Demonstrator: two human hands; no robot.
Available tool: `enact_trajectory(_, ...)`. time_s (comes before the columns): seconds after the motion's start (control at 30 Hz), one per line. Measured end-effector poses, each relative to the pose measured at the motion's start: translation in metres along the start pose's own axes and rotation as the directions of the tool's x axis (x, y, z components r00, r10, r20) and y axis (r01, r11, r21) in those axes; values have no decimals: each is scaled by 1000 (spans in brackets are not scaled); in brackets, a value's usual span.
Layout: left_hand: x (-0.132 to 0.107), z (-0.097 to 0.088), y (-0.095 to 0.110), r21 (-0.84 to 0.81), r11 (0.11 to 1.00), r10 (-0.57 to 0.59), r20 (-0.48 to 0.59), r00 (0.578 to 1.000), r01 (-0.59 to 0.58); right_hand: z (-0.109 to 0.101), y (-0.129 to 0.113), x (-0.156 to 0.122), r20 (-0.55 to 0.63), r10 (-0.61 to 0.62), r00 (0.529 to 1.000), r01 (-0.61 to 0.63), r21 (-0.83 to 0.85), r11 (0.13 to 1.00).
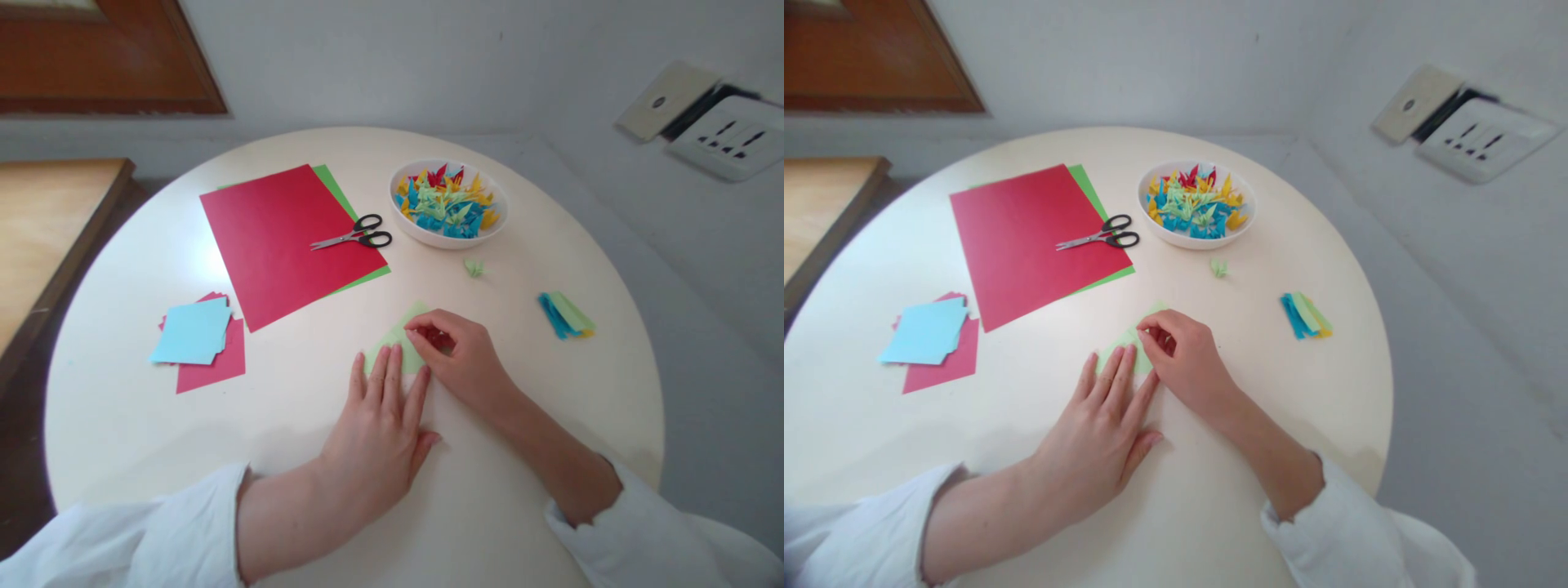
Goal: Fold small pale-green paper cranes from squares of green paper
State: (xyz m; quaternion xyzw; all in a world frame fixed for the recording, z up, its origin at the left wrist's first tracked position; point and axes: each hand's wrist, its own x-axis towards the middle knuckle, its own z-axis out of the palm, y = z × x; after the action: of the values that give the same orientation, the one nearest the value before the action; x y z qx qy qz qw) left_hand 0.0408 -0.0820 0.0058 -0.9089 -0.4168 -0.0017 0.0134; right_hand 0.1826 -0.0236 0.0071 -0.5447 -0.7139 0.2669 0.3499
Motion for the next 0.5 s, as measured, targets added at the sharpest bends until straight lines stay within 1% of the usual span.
enact_trajectory(0.1, 0, 0, 0, -4, 1000, -7, -1, 1000, 7, 1, 2, -1, 3, -100, 995, 100, 10, 995)
enact_trajectory(0.2, -2, 0, 0, -13, 1000, -5, -11, 1000, 5, 1, 5, -1, 55, -173, 983, 173, 3, 985)
enact_trajectory(0.37, -5, 3, -1, -22, 1000, -3, -55, 998, 2, 1, 11, 0, 157, -150, 976, 154, -18, 988)
enact_trajectory(0.5, -8, 3, -2, -17, 1000, -17, -66, 998, 16, 2, 12, 2, 174, -131, 976, 138, -27, 990)
